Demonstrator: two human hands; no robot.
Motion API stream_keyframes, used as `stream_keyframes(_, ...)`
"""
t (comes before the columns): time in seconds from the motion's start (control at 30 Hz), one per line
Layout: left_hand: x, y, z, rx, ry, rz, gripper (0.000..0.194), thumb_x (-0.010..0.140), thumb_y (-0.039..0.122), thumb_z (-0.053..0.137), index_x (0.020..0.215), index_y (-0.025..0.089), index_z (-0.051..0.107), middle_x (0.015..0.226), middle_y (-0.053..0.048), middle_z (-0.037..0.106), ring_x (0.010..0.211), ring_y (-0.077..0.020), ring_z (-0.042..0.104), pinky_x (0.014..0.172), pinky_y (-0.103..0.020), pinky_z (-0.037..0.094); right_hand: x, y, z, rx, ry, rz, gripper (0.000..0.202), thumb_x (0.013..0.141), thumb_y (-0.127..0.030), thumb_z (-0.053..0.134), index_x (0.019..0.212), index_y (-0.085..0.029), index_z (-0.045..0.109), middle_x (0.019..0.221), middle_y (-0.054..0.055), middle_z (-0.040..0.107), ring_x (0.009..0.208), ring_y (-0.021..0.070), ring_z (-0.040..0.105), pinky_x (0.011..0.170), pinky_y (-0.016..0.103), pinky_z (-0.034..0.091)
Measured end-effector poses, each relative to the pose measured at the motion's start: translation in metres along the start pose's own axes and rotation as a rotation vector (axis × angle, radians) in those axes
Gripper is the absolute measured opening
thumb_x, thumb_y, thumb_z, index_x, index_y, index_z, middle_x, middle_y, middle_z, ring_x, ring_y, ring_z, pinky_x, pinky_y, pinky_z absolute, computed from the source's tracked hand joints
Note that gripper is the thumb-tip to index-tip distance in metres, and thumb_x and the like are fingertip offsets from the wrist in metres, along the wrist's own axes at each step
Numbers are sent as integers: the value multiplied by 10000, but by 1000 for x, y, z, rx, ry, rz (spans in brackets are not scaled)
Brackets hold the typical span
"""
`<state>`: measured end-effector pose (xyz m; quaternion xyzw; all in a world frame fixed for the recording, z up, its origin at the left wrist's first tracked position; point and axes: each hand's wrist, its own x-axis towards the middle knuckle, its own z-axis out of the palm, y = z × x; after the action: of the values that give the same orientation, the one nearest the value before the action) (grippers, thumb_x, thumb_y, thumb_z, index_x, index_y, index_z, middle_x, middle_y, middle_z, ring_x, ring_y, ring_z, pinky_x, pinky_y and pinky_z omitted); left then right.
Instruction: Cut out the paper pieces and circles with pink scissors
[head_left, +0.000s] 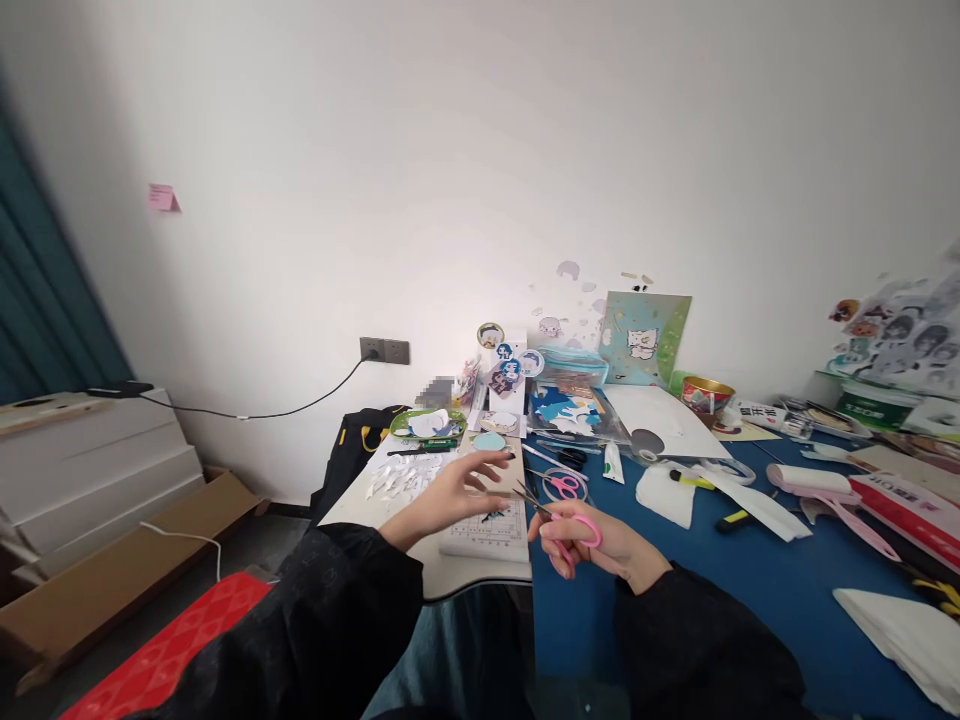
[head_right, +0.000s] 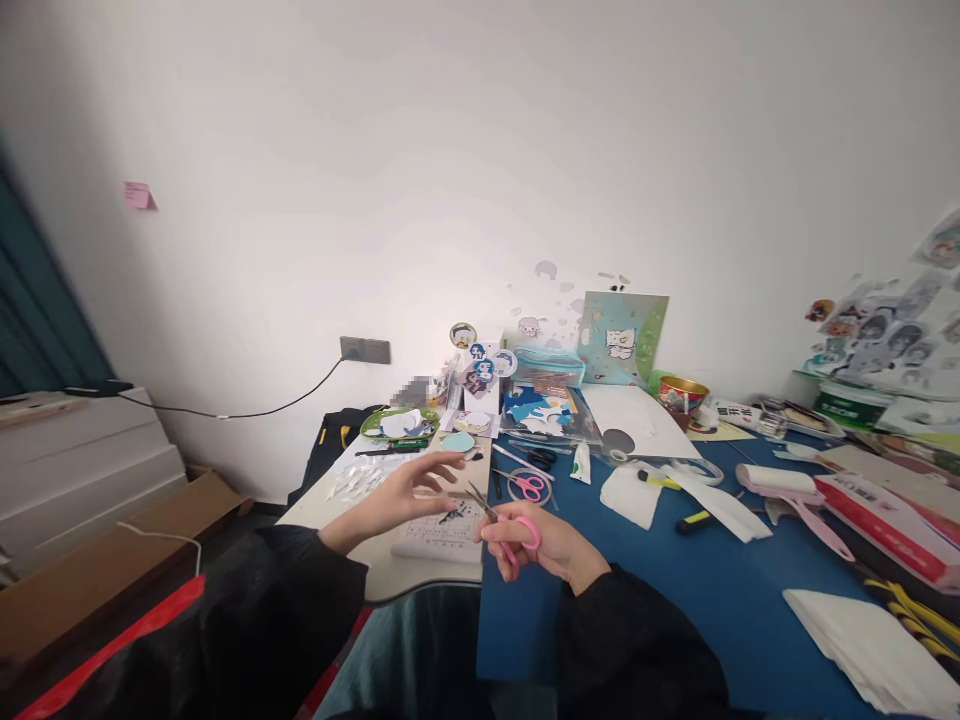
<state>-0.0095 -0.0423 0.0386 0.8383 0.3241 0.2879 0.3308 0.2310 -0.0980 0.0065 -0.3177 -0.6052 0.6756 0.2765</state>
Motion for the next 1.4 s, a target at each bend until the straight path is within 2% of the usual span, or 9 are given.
stream_keyframes(0.07,3,1,9,-7,-58,1,264,900,288,569,1121,145,591,1105,-83,626,912,-200,633,776,-394,541,3,0,6,-7,-27,11,192,928,-275,574,1062,-142,612,985,45,663,753,164,658,645,330,560)
stream_keyframes(0.13,7,-8,9,9,-38,-38,246,905,295,561,1093,141,600,1054,-72,638,855,-184,639,731,-362,550,0,2,7,4,-32,8,177,925,-260,581,1050,-140,616,968,40,665,736,157,657,632,320,560)
stream_keyframes(0.33,0,-59,-20,185,328,-162,290,903,322,556,1137,154,587,1125,-73,614,935,-227,626,778,-397,542,-16,28,-15,194,195,-146,221,934,-300,562,1088,-147,602,1017,54,657,782,174,658,664,344,559)
stream_keyframes(0.47,-9,-72,-16,354,422,-109,276,909,295,550,1151,165,580,1174,-91,596,980,-221,609,825,-420,522,-16,50,-33,347,386,-268,255,932,-307,562,1138,-157,584,1090,69,639,855,198,653,716,380,554)
stream_keyframes(0.63,-6,-73,2,501,428,-11,259,918,298,533,1144,182,586,1176,-91,597,966,-208,612,823,-407,525,-15,62,-41,443,511,-305,254,931,-301,565,1142,-160,585,1108,73,634,876,204,650,733,390,552)
stream_keyframes(0.83,-2,-76,7,626,395,79,268,916,294,538,1152,175,580,1171,-93,599,959,-208,615,815,-408,527,-12,63,-34,468,599,-325,262,930,-299,566,1152,-161,581,1125,76,629,893,210,648,743,398,550)
stream_keyframes(1.1,-3,-71,9,722,367,190,266,918,290,536,1155,178,579,1182,-94,593,972,-210,610,825,-412,523,-17,56,-34,446,588,-295,257,929,-293,569,1149,-161,583,1123,75,630,892,209,649,743,397,551)
stream_keyframes(1.23,-3,-70,11,741,297,238,294,909,288,552,1177,168,567,1207,-99,581,1019,-231,598,854,-443,509,-14,60,-32,450,603,-327,260,930,-297,567,1152,-162,581,1125,75,629,892,210,648,743,397,550)
stream_keyframes(1.4,-4,-75,11,755,233,216,292,908,289,554,1169,159,569,1175,-95,596,985,-223,611,830,-431,520,-13,65,-34,457,601,-337,260,930,-296,567,1152,-162,581,1125,75,629,892,209,648,742,397,550)
